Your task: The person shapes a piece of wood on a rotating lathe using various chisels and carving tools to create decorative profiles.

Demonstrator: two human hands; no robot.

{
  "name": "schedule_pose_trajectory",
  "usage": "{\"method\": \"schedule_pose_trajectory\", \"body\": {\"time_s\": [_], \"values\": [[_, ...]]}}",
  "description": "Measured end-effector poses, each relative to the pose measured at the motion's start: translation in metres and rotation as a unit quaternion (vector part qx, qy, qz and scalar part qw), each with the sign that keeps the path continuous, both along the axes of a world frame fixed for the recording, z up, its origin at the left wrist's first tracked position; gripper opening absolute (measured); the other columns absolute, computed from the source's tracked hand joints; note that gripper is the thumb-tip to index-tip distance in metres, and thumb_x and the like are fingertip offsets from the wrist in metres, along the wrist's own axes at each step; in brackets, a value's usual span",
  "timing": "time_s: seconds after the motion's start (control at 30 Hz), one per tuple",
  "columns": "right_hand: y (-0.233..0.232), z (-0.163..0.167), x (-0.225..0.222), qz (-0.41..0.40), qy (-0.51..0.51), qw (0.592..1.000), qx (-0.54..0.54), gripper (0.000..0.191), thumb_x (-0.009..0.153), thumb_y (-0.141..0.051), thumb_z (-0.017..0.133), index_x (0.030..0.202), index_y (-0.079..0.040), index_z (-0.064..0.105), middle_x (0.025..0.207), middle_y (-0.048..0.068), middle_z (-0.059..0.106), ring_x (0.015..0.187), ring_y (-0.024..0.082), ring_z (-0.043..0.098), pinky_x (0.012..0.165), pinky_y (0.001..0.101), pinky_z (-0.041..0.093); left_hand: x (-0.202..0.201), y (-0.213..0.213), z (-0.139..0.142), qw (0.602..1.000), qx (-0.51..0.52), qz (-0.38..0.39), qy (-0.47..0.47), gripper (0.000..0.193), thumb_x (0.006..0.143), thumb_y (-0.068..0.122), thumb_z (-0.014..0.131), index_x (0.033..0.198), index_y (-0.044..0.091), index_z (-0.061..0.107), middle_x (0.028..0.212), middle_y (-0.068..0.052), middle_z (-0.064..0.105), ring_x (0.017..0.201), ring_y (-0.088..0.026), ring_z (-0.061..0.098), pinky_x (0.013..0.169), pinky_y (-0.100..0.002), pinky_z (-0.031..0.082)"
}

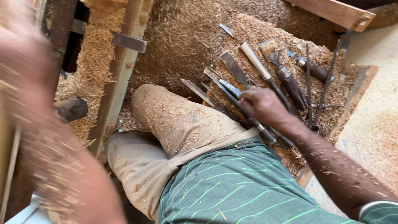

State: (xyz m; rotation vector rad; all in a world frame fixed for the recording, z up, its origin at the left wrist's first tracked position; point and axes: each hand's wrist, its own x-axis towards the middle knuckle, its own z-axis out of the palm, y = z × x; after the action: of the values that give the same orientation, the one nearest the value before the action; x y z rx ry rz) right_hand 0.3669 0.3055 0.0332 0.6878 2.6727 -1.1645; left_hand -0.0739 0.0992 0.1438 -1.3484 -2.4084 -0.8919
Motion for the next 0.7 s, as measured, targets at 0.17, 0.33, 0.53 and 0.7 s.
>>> {"method": "schedule_pose_trajectory", "body": {"time_s": [0.17,0.33,0.53,0.7], "values": [[-0.026,-0.005,-0.043,-0.025,-0.1,0.993,0.049,0.033,0.098,-0.033,0.068,0.107,-0.001,0.066,0.092,0.015,0.064,0.08,0.027,0.063,0.075,0.0468,0.055,0.118,-0.016,-0.026,0.99,-0.036,-0.077,-0.111,0.011,0.108,0.016,0.073,0.107,0.005,0.073,0.1,-0.011,0.072,0.098,-0.028,0.067,0.088,-0.043,0.054],[-0.032,-0.012,-0.063,-0.006,-0.075,0.99,0.122,0.034,0.094,-0.031,0.069,0.104,0.001,0.059,0.092,0.017,0.06,0.084,0.033,0.063,0.076,0.049,0.053,0.2,-0.056,-0.068,0.944,-0.11,-0.034,-0.308,0.016,0.097,0.022,0.073,0.102,0.006,0.075,0.099,-0.014,0.076,0.09,-0.026,0.073,0.083,-0.037,0.059],[-0.036,-0.033,-0.065,0.013,-0.048,0.986,0.162,0.019,0.1,-0.02,0.062,0.098,-0.001,0.06,0.09,0.015,0.061,0.081,0.029,0.064,0.074,0.0445,0.056,0.219,-0.095,-0.051,0.938,-0.082,0.027,-0.336,0.025,0.091,0.02,0.075,0.109,0.002,0.074,0.103,-0.015,0.075,0.095,-0.03,0.073,0.085,-0.038,0.057],[-0.035,-0.034,-0.053,0.067,-0.02,0.987,0.146,0.022,0.097,-0.02,0.062,0.089,-0.002,0.071,0.081,0.01,0.064,0.07,0.023,0.063,0.068,0.0411,0.056,0.224,-0.112,-0.044,0.934,-0.067,0.056,-0.347,0.025,0.091,0.02,0.075,0.109,0.002,0.073,0.101,-0.013,0.074,0.094,-0.029,0.073,0.083,-0.037,0.057]]}}
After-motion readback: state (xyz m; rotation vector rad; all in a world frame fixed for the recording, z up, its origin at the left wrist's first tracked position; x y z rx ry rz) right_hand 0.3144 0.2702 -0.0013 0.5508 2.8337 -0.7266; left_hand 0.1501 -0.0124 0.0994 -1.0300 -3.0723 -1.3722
